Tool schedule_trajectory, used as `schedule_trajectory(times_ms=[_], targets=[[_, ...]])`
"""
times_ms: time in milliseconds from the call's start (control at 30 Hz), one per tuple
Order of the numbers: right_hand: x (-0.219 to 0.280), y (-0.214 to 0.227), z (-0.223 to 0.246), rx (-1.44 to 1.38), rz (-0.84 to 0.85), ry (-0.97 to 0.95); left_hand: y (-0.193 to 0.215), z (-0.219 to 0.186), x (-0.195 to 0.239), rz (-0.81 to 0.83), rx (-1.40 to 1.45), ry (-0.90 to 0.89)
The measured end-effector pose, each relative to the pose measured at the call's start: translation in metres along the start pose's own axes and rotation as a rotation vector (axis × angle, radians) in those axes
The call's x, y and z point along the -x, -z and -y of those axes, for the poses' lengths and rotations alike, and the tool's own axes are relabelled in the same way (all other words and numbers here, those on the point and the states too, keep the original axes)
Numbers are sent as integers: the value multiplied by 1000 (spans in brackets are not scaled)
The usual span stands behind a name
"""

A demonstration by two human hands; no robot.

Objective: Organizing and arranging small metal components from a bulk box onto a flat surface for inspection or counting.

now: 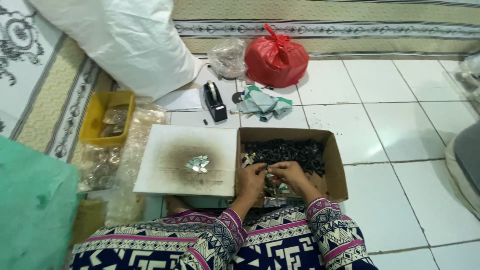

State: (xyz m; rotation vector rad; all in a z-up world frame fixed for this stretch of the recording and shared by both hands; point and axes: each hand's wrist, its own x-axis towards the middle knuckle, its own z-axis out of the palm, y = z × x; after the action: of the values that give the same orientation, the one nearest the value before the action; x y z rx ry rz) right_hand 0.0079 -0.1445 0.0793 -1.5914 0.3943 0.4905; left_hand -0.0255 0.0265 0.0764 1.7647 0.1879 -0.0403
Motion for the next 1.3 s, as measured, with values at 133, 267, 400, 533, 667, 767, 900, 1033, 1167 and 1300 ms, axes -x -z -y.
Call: schedule_trajectory(times_ms=[133, 267, 400, 533, 667, 767, 900, 1033, 1167, 1300], targets=[[-3, -61, 19, -58, 48, 64, 65, -38, 7, -112, -168, -70], [-23, -138, 16, 36, 87, 158, 122, -7, -2, -242, -356, -190], [-9, -203, 21, 501, -14, 435, 162, 24, -7, -342, -647, -306], [2, -218, 25, 719, -56, 668, 171, 7, 6, -415, -793, -396], [27, -188, 41, 786, -133, 796, 157, -3, 8, -417, -776, -541], [26, -131, 44, 844, -180, 722, 138, -4, 2, -368, -741, -639], [11, -38, 36, 1027, -200, 462, 90, 29, -20, -174, -681, -719], [17, 8, 20, 988, -152, 287, 44, 2, -12, -16, -664, -728], [-3, 14, -13, 971, -108, 251, 6, 13, -14, 214, -822, -635], [-14, -11, -13, 1178, -123, 323, -25, 68, -31, 269, -964, -455]])
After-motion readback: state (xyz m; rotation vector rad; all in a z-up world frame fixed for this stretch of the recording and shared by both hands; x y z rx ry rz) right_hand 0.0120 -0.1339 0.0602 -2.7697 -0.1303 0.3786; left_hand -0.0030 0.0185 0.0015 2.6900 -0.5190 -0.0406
